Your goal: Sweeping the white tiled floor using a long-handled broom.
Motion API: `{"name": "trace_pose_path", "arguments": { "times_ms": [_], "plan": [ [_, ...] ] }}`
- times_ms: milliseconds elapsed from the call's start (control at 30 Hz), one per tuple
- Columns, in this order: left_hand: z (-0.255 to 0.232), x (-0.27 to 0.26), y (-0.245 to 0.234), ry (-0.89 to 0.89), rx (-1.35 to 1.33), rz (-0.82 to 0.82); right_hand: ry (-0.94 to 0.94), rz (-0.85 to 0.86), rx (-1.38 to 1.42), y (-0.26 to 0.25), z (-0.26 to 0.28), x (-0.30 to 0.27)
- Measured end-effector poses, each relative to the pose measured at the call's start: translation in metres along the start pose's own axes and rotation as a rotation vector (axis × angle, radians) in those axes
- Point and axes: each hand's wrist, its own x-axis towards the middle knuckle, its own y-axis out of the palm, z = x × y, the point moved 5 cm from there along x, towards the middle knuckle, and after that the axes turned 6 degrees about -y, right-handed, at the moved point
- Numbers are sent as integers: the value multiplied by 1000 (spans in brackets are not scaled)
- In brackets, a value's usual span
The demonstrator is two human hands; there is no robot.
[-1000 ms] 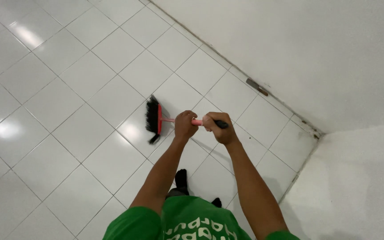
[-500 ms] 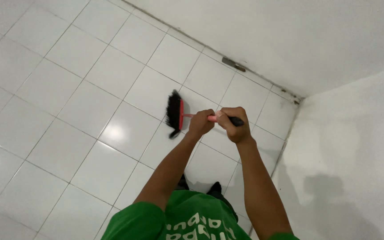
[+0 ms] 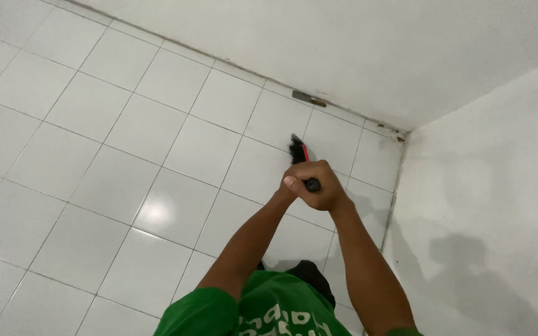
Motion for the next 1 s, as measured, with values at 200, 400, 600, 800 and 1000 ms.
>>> {"name": "trace_pose_path", "arguments": {
  "times_ms": [200, 400, 600, 800, 1000],
  "plan": [
    [-135, 0, -21, -19, 628, 10, 21, -152, 95, -21, -30, -13],
    [-155, -13, -83, 187, 622, -261, -8, -238, 360, -15, -23, 14],
    [-110, -15, -134, -6, 753, -317, 89, -163, 482, 12, -70, 27],
    [-52, -11, -163, -334, 871, -384, 205, 6, 285, 37, -100, 37],
    [-56, 32, -147, -495, 841, -298, 235, -57, 275, 2, -141, 45]
  ]
}}
